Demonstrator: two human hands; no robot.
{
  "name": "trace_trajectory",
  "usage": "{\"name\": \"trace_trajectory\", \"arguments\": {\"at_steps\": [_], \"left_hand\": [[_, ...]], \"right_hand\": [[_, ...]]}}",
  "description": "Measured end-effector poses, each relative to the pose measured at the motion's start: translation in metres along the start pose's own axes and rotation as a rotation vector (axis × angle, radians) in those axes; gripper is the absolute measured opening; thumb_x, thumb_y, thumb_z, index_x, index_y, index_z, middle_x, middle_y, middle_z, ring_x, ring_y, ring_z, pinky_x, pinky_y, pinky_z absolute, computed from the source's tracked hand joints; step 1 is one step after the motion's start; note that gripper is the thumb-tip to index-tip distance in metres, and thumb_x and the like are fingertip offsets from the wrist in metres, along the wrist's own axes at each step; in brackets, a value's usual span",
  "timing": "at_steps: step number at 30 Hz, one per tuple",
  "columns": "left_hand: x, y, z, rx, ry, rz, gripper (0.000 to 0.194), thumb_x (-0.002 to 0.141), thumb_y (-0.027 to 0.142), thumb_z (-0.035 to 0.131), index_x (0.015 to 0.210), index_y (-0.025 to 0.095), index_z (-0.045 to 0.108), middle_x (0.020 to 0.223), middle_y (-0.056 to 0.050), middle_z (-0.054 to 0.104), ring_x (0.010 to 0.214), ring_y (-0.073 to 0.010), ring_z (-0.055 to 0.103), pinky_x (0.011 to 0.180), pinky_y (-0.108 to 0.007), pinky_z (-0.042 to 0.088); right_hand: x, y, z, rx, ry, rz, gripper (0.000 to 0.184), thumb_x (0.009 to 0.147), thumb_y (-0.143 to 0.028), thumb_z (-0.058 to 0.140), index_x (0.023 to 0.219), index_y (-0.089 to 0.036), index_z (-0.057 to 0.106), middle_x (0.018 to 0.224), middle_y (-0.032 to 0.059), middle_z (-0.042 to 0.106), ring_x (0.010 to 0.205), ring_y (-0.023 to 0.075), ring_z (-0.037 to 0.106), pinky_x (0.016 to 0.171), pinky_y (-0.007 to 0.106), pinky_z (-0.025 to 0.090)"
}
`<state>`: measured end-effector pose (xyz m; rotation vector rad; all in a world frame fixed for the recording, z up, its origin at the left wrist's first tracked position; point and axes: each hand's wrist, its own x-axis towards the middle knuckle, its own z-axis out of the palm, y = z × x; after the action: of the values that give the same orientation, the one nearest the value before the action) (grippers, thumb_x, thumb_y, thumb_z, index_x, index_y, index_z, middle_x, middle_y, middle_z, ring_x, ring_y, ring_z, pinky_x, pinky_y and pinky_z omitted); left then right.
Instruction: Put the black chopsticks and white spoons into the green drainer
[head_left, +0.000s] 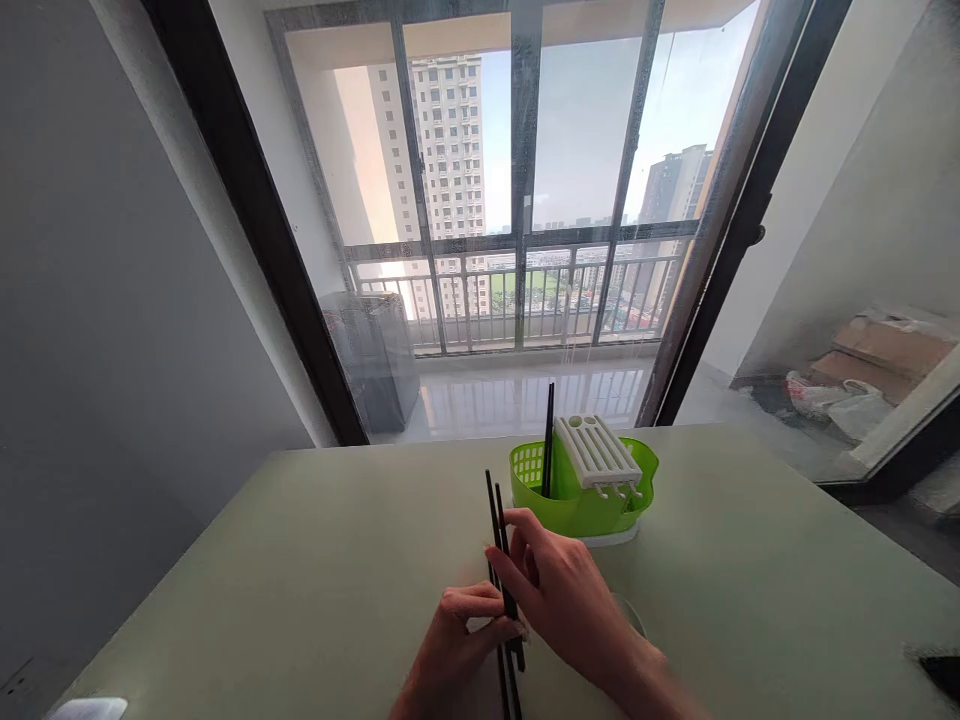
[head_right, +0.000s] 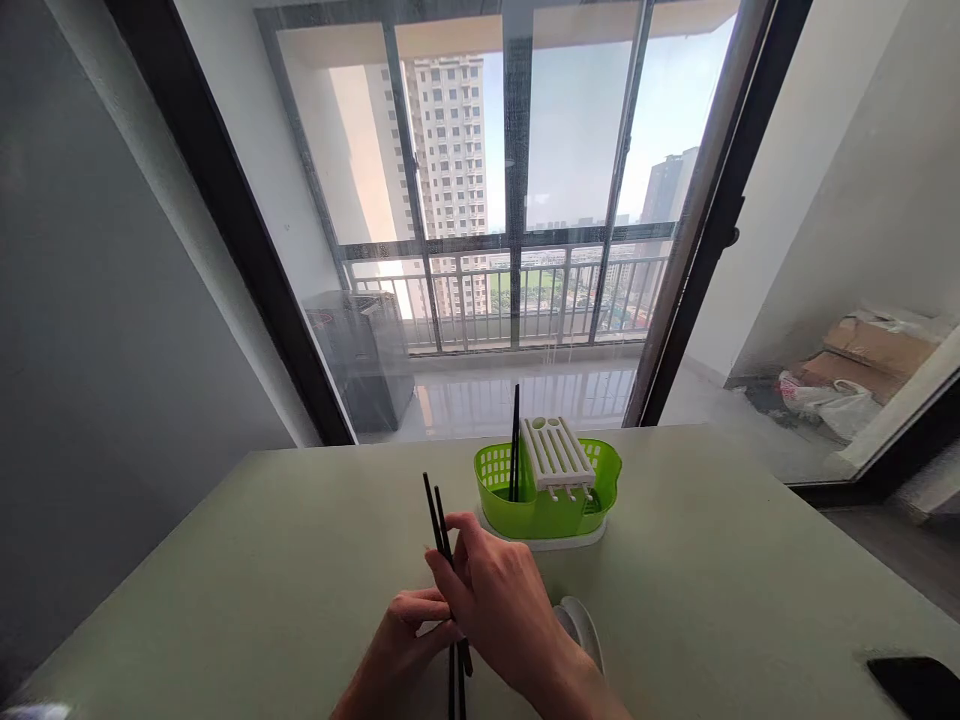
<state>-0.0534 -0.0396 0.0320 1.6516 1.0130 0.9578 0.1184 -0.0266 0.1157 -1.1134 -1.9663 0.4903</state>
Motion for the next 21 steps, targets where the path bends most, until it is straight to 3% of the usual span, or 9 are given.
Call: {"name": "trace_trajectory", "arguments": {"at_steps": [5, 10, 15, 21], "left_hand": [[0.001, -0.003, 0.009, 0.123, 0.159, 0.041, 0.035, 0.086, 0.054, 0.071, 0.076, 0.023, 0.084, 0.078, -0.009, 0.075, 0.078, -0.0238, 0.067, 0.076, -0.034, 0.055], [0.0, -0.01, 0.018, 0.14, 0.245, 0.139, 0.032, 0.09, 0.047, 0.07, 0.074, 0.023, 0.083, 0.075, -0.007, 0.074, 0.075, -0.0212, 0.064, 0.072, -0.032, 0.053], [0.0, -0.017, 0.024, 0.205, 0.16, 0.206, 0.023, 0.09, 0.044, 0.072, 0.085, 0.026, 0.085, 0.076, -0.006, 0.076, 0.077, -0.0202, 0.063, 0.075, -0.031, 0.052], [0.001, -0.02, 0.026, 0.266, 0.056, 0.175, 0.024, 0.09, 0.046, 0.071, 0.086, 0.026, 0.084, 0.082, -0.006, 0.078, 0.08, -0.0208, 0.067, 0.076, -0.031, 0.053]], "right_hand": [[-0.003, -0.003, -0.01, -0.086, 0.051, -0.1, 0.037, 0.106, -0.037, 0.043, 0.076, -0.022, 0.056, 0.066, -0.0043, 0.058, 0.052, 0.0087, 0.049, 0.052, 0.021, 0.034], [-0.02, -0.001, -0.009, -0.148, 0.078, -0.198, 0.035, 0.108, -0.031, 0.04, 0.079, -0.022, 0.057, 0.068, -0.0034, 0.056, 0.05, 0.0084, 0.044, 0.053, 0.022, 0.031], [-0.035, 0.012, -0.006, -0.17, 0.057, -0.192, 0.035, 0.108, -0.029, 0.037, 0.081, -0.021, 0.057, 0.069, -0.0021, 0.057, 0.051, 0.0092, 0.047, 0.055, 0.022, 0.032], [-0.043, 0.024, -0.003, -0.154, 0.005, -0.14, 0.037, 0.108, -0.031, 0.036, 0.079, -0.021, 0.056, 0.071, -0.0009, 0.058, 0.053, 0.0091, 0.053, 0.056, 0.02, 0.038]]}}
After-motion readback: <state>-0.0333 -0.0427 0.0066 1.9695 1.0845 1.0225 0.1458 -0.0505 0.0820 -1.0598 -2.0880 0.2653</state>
